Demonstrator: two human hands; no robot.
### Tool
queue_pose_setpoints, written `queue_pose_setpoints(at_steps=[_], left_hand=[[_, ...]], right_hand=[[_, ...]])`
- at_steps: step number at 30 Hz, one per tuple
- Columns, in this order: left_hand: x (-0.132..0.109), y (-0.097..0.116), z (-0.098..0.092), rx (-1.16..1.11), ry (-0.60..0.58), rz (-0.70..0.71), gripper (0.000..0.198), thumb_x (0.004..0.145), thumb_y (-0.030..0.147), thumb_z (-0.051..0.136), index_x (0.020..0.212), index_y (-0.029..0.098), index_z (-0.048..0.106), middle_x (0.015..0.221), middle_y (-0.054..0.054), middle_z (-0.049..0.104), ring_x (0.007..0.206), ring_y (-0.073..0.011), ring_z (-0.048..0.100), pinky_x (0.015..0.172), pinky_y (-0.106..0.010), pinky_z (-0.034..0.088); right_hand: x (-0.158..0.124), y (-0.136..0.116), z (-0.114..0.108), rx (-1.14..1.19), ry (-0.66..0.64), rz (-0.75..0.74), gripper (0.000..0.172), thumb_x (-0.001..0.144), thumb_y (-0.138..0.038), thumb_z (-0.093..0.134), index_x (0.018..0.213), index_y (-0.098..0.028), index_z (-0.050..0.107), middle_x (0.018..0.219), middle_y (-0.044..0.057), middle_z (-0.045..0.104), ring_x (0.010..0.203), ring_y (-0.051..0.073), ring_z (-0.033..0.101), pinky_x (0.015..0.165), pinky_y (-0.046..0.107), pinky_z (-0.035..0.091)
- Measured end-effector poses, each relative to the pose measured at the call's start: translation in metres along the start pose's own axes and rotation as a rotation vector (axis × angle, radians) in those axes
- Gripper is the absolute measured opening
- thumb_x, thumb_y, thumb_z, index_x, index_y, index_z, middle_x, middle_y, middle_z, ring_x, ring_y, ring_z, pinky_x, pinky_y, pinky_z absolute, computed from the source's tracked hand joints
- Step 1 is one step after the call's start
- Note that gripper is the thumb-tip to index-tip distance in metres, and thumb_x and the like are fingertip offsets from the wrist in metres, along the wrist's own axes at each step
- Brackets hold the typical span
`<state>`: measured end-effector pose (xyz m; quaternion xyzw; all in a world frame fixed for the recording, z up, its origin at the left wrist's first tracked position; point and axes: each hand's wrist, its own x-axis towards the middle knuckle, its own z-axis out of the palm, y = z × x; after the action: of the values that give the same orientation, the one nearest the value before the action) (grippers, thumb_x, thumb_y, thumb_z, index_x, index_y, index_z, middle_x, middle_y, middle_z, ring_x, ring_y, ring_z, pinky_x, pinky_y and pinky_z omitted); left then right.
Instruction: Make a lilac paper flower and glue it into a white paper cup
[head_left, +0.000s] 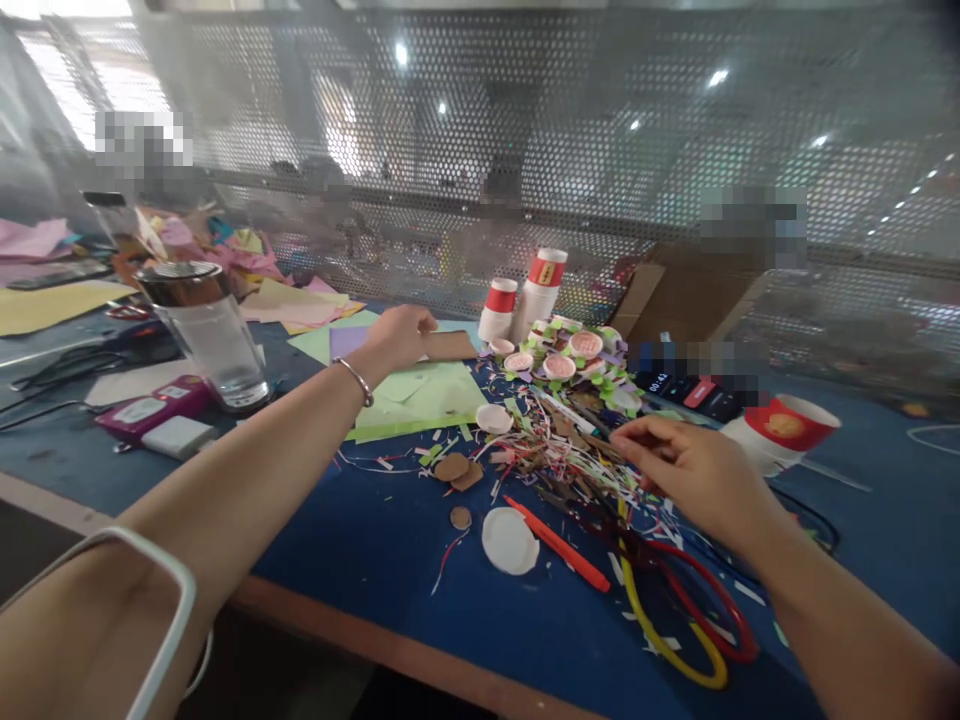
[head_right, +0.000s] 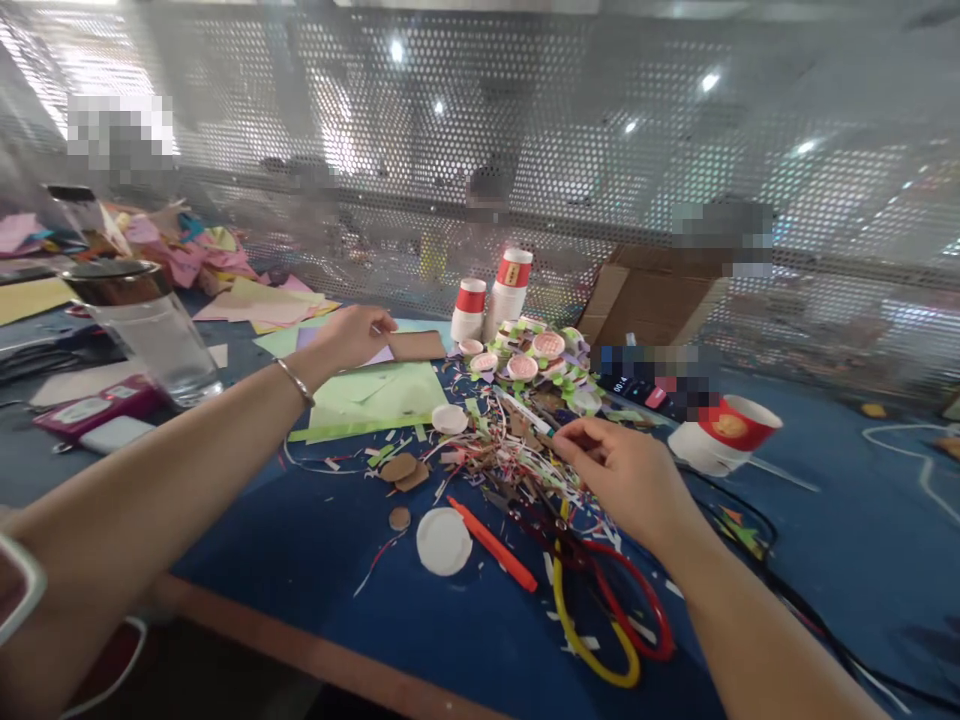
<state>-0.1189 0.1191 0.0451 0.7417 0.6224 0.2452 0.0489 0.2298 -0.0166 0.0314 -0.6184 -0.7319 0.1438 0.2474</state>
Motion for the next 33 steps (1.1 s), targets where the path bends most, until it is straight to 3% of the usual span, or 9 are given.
queue_pose_setpoints(at_steps=[3,11,14,17,20,23,25,28,33], left_hand=[[0.004,-0.019,0.008,0.123,-0.064,-0.065,0.037,0.095,0.035,0.064,0.127,0.017,0.061,0.129,-0.011,0.062,0.113,-0.0251,0.063,0.096,-0.048,0.054],[0.009,-0.042,0.024,0.212,-0.188,-0.132,0.039,0.096,0.037,0.063,0.128,0.016,0.06,0.128,-0.011,0.062,0.109,-0.0242,0.065,0.091,-0.045,0.057],[0.004,-0.037,0.019,0.181,-0.092,-0.071,0.034,0.096,0.035,0.062,0.124,0.015,0.063,0.125,-0.011,0.065,0.109,-0.025,0.065,0.093,-0.046,0.056],[-0.009,-0.02,0.006,0.134,0.099,0.032,0.032,0.1,0.018,0.046,0.124,0.014,0.066,0.127,-0.015,0.069,0.124,-0.0289,0.061,0.107,-0.05,0.048],[-0.038,0.009,-0.013,0.061,0.278,0.215,0.04,0.101,0.014,0.036,0.132,0.019,0.062,0.142,-0.008,0.063,0.141,-0.0207,0.049,0.119,-0.043,0.038],[-0.085,0.037,-0.031,-0.195,0.479,0.637,0.031,0.1,0.013,0.039,0.113,0.021,0.067,0.129,-0.006,0.072,0.136,-0.0204,0.056,0.121,-0.049,0.036],[-0.12,0.051,-0.038,-0.292,0.439,0.809,0.023,0.098,0.013,0.045,0.102,0.022,0.065,0.126,-0.005,0.073,0.134,-0.0222,0.058,0.121,-0.054,0.034],[-0.163,0.058,-0.038,-0.421,0.313,0.894,0.014,0.099,0.019,0.052,0.108,0.022,0.062,0.129,-0.011,0.072,0.137,-0.0267,0.056,0.121,-0.06,0.033],[-0.198,0.053,-0.025,-0.523,0.14,0.955,0.011,0.098,0.025,0.057,0.107,0.02,0.059,0.132,-0.015,0.07,0.144,-0.0318,0.046,0.122,-0.066,0.027]], right_hand=[[0.0,-0.004,-0.003,-0.046,-0.043,-0.006,0.029,0.091,-0.047,0.054,0.085,-0.022,0.068,0.062,0.001,0.069,0.052,0.02,0.066,0.057,0.033,0.047],[-0.01,0.007,-0.011,-0.152,-0.034,-0.073,0.03,0.092,-0.047,0.053,0.085,-0.024,0.07,0.068,0.002,0.072,0.054,0.022,0.066,0.056,0.034,0.047],[-0.016,0.016,-0.014,-0.136,-0.03,-0.067,0.031,0.093,-0.049,0.054,0.087,-0.024,0.071,0.071,0.002,0.074,0.056,0.021,0.068,0.056,0.033,0.049],[-0.023,0.019,-0.015,-0.131,-0.003,-0.077,0.034,0.091,-0.052,0.056,0.088,-0.024,0.073,0.069,0.002,0.073,0.053,0.019,0.066,0.054,0.032,0.049],[-0.031,0.013,-0.015,-0.104,0.094,-0.102,0.036,0.089,-0.055,0.056,0.086,-0.024,0.075,0.07,0.002,0.075,0.054,0.019,0.067,0.052,0.03,0.05],[-0.044,0.006,-0.015,-0.078,0.166,-0.148,0.037,0.088,-0.056,0.056,0.086,-0.024,0.075,0.077,0.003,0.078,0.061,0.02,0.071,0.055,0.03,0.053],[-0.055,0.005,-0.016,-0.09,0.214,-0.145,0.038,0.089,-0.059,0.058,0.092,-0.025,0.075,0.078,0.002,0.078,0.062,0.019,0.072,0.057,0.029,0.054],[-0.074,0.006,-0.015,-0.148,0.279,-0.103,0.043,0.09,-0.061,0.06,0.109,-0.024,0.072,0.07,0.0,0.075,0.058,0.018,0.071,0.053,0.028,0.053],[-0.113,0.005,0.006,-0.129,0.383,-0.193,0.043,0.09,-0.062,0.06,0.11,-0.025,0.07,0.079,0.001,0.075,0.06,0.016,0.072,0.053,0.024,0.056]])
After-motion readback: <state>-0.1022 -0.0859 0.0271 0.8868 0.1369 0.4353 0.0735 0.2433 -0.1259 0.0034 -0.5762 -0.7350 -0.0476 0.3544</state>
